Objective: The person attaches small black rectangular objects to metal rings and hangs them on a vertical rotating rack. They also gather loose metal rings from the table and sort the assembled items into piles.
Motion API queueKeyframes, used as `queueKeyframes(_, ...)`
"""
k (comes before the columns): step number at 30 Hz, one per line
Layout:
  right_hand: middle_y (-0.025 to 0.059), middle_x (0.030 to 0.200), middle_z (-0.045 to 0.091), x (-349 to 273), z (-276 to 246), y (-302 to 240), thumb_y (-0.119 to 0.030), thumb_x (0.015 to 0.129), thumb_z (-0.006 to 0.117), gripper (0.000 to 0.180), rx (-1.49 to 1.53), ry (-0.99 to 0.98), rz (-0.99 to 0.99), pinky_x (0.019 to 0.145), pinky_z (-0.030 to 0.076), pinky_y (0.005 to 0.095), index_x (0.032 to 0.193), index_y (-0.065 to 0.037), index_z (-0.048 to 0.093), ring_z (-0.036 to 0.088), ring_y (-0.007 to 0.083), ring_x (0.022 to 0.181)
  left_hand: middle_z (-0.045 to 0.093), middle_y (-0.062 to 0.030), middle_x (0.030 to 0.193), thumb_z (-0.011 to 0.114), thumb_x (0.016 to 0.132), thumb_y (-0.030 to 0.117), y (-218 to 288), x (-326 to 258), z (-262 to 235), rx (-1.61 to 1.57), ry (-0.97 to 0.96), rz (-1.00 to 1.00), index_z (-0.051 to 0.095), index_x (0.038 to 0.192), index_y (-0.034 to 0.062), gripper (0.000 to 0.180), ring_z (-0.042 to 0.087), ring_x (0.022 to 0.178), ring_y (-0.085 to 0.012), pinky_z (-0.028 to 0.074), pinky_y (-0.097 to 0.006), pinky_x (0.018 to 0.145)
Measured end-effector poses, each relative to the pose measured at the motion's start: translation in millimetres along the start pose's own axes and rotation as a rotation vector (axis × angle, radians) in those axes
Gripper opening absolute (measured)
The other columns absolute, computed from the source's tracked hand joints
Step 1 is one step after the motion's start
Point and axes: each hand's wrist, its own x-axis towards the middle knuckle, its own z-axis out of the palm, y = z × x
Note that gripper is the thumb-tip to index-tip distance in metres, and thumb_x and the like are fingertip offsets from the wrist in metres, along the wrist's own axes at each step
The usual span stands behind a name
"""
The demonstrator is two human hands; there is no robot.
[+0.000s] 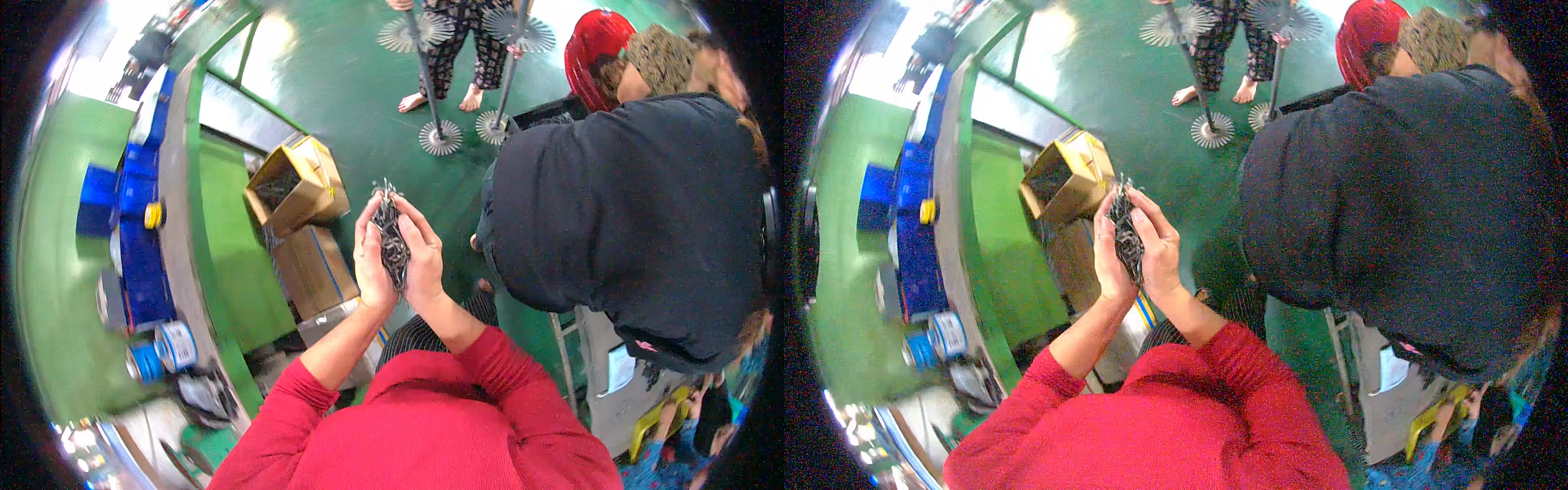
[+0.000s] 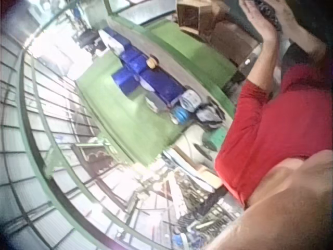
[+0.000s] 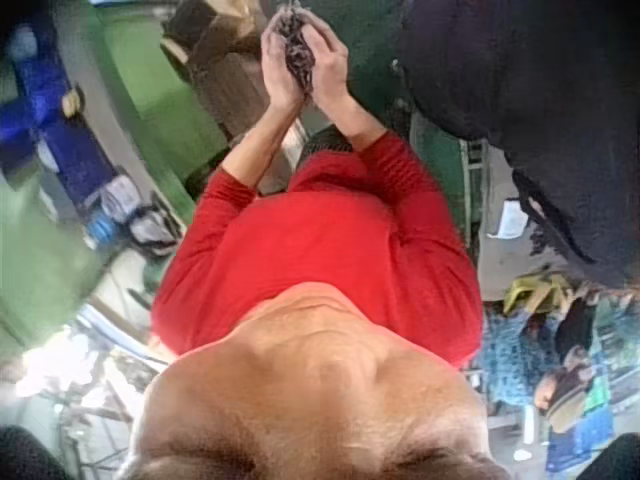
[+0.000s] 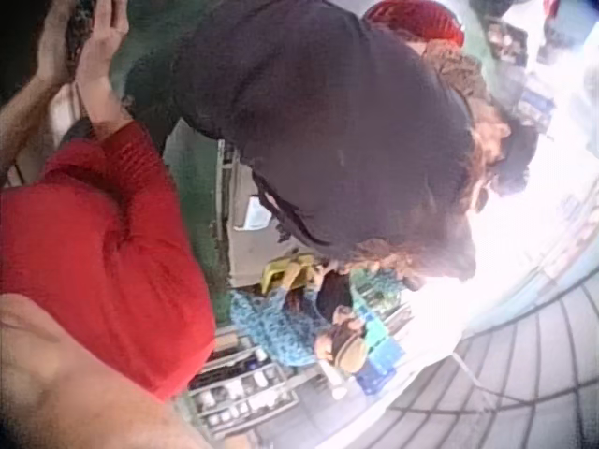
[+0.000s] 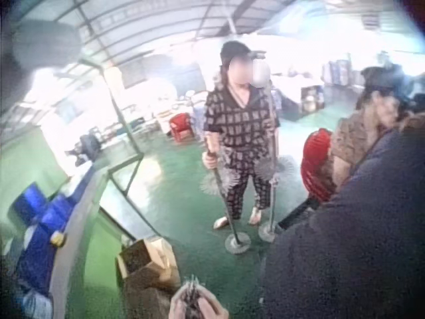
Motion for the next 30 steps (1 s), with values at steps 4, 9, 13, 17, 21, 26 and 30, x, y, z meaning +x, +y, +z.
queueKeyframes(4,0.0072,0.119,0.058,86.4,13.8,1.0,-0.007,0.092,0.048,0.028,0.059,0.048,-0.111,0.096,0.039,0.0268,0.117,0.0,0.059,0.053,0.0142,0.108,0.044,-0.0092,0.134,0.037,0.096,0.029,-9.8,93.6,15.2,0.003,-0.111,0.007,0.04,0.132,0.0024,0.045,0.042,0.122,-0.0206,0.03,-0.034,0.105)
queueKeyframes(9,0.0067,0.119,0.058,182.5,0.4,-14.8,-0.007,0.092,0.049,0.028,0.063,0.17,-0.282,0.096,0.039,0.0265,0.117,-0.001,0.058,0.053,0.0137,0.108,0.044,-0.0095,0.133,0.033,0.097,0.03,-36.1,191.3,58.2,0.143,-0.326,0.007,0.039,0.133,0.0018,0.047,0.043,0.121,-0.0201,0.03,-0.034,0.105)
queueKeyframes(13,0.0055,0.118,0.058,235.9,-8.1,-40.8,-0.009,0.092,0.049,0.028,0.138,0.331,-0.401,0.095,0.039,0.0266,0.117,-0.002,0.059,0.052,0.0131,0.107,0.045,-0.0083,0.132,0.033,0.098,0.033,-59.1,247.4,98.7,0.139,-0.478,-0.14,0.039,0.133,0.0029,0.047,0.043,0.121,-0.0197,0.029,-0.034,0.105)
queueKeyframes(17,0.0055,0.116,0.058,272.6,-35.0,-78.4,-0.011,0.092,0.051,0.027,0.115,0.509,-0.585,0.094,0.04,0.0274,0.116,-0.001,0.059,0.053,0.0135,0.105,0.046,-0.0076,0.132,0.038,0.098,0.023,-73.9,276.1,159.2,-0.097,-0.682,-0.317,0.045,0.131,0.0041,0.039,0.044,0.118,-0.0162,0.031,-0.031,0.104)
queueKeyframes(21,0.007,0.117,0.058,311.3,-76.0,-120.2,-0.008,0.092,0.051,0.027,0.033,0.673,-0.844,0.096,0.039,0.0281,0.117,0.002,0.058,0.053,0.0138,0.106,0.047,-0.0083,0.132,0.04,0.097,0.022,-121.8,307.8,223.4,-0.147,-0.928,-0.36,0.046,0.13,0.0041,0.038,0.043,0.12,-0.0171,0.029,-0.031,0.104)
queueKeyframes(26,0.0061,0.114,0.06,350.5,-139.3,-167.2,-0.01,0.093,0.051,0.028,0.147,0.907,-0.934,0.09,0.043,0.0255,0.117,0.001,0.059,0.056,0.0123,0.099,0.054,-0.0055,0.122,0.042,0.097,0.021,-187.8,322.5,303.2,-0.153,-1.068,-0.524,0.052,0.123,0.0033,0.033,0.049,0.112,-0.0137,0.035,-0.027,0.099)
queueKeyframes(30,0.0092,0.113,0.062,377.3,-227.9,-178.6,-0.013,0.092,0.047,0.029,0.066,1.121,-0.964,0.092,0.042,0.0284,0.113,0.001,0.061,0.056,0.0163,0.102,0.059,-0.0016,0.112,0.046,0.097,0.023,-263.6,317.6,348.2,-0.156,-1.09,-0.773,0.057,0.119,0.0062,0.03,0.053,0.101,-0.0091,0.041,-0.024,0.09)
